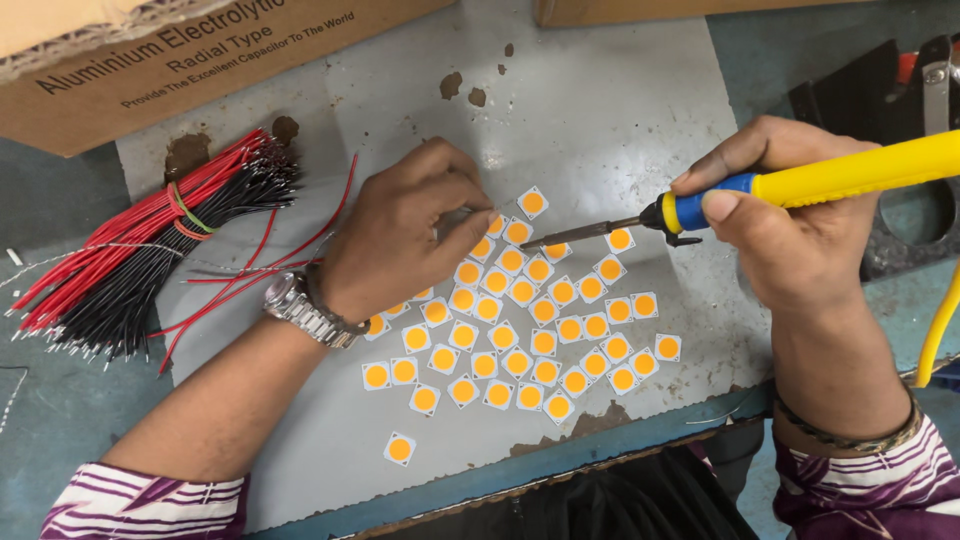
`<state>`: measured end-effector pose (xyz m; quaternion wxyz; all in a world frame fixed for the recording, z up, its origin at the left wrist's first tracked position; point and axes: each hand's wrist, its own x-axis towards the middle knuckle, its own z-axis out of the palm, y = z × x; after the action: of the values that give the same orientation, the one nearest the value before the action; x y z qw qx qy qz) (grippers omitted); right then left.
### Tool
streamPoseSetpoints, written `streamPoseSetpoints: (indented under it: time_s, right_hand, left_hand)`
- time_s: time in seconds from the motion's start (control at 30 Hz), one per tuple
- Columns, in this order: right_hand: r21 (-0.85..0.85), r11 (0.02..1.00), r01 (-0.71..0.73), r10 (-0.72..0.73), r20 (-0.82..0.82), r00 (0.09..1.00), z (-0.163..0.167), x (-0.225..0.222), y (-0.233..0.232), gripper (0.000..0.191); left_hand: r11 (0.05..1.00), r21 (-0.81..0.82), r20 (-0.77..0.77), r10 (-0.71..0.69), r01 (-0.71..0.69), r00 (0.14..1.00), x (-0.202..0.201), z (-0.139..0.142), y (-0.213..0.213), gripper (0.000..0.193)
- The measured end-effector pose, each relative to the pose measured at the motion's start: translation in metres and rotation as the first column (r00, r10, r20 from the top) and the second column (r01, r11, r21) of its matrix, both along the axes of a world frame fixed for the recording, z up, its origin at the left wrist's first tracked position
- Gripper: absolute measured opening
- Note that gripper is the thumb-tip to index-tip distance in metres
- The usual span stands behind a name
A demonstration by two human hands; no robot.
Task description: The person solders thin wires onto small square LED COB chips laid out on a metal workbench. They hold a soldering iron in one hand and a wire in the other, touching the iron to each chip's contact to attach the wire, working through the chips one at a time.
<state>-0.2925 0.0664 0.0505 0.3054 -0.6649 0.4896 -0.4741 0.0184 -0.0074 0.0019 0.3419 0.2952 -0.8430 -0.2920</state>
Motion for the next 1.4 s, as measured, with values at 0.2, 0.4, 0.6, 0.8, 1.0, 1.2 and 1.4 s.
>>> streamPoseSetpoints:
  time_s: [0.2,0.4,0.6,0.8,1.0,1.2,1.4]
  right_hand:
    - [-0.006,1.000,0.029,-0.027,0.229,0.973,-0.004,-0.011,0.005,0.028]
    - [-0.078,0.997,0.016,0.011,0.338,0.941,-0.010,-0.016,0.004,0.023]
    - [-0.174,0.984,0.032,0.033,0.360,0.932,-0.007,-0.010,0.032,0.020]
    - [-0.202,0.977,-0.071,0.129,0.291,0.948,-0.010,0.013,0.091,0.028]
    - [-0.256,0.967,0.016,0.057,0.277,0.959,-0.032,0.027,0.129,0.036]
    - [-0.311,0.940,0.138,-0.025,0.342,0.939,-0.071,0.023,0.138,0.031]
    - [-0.345,0.932,0.108,0.005,0.311,0.950,-0.075,0.010,0.134,0.031]
  left_hand:
    - [0.954,-0.298,-0.046,0.031,-0.044,0.998,0.005,0.043,0.007,0.011]
    - [0.921,-0.390,-0.006,0.000,-0.003,1.000,0.016,0.096,0.053,0.014]
    - [0.926,-0.372,0.045,0.086,-0.063,0.995,0.026,0.075,0.119,0.014]
    - [0.842,-0.433,-0.072,0.324,-0.322,0.943,0.016,0.030,0.158,0.008]
    - [0.857,-0.316,-0.214,0.353,-0.407,0.911,0.024,-0.005,0.155,0.009]
    - [0.884,-0.274,-0.282,0.302,-0.378,0.911,0.027,-0.029,0.161,0.008]
    - [0.908,-0.317,-0.229,0.208,-0.275,0.951,0.017,-0.017,0.140,0.012]
